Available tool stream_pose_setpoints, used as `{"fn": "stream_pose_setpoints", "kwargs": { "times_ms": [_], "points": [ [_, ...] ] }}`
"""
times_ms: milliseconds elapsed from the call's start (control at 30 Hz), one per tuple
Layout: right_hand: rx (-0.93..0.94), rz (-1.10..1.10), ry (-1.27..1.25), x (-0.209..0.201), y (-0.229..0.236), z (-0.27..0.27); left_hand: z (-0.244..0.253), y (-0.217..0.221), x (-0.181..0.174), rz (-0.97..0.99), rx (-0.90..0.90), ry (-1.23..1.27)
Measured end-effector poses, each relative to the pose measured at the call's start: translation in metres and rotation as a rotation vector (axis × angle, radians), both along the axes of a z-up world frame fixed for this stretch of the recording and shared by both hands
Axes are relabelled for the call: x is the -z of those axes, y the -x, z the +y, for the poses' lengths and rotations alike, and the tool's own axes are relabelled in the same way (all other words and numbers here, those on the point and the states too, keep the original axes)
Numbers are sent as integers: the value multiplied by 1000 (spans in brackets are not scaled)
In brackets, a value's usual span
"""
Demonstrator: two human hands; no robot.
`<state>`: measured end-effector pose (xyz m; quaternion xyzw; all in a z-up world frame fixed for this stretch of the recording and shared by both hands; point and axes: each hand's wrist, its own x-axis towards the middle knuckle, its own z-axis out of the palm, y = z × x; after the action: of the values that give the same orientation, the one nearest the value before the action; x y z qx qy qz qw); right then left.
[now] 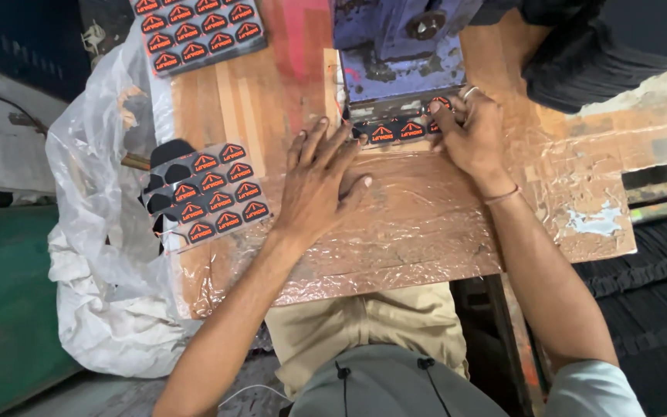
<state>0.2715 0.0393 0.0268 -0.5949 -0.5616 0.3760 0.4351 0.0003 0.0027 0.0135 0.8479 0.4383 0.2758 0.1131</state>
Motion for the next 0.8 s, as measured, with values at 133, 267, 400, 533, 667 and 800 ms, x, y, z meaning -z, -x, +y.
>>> {"fn": "stream_pose_setpoints", "kwargs": {
  "times_ms": [133,267,400,533,667,800],
  "points": [
    [-15,35,11,0,2,-1,0,2,-1,15,14,18],
    [-19,-5,-44,-5,4,1,-1,0,3,18,7,4],
    [-19,-19,-67,-11,2,-16,-6,12,-13,19,40,-47],
    [-74,-173,6,-24,-16,-58,-9,73,-39,-17,-197,49],
    [20,-165,-77,-17,-44,-132,-22,199,-17,76,-643,287],
    [94,-140,-100,-22,-36,-159,-53,252,17,-241,-732,646]
  ]
}}
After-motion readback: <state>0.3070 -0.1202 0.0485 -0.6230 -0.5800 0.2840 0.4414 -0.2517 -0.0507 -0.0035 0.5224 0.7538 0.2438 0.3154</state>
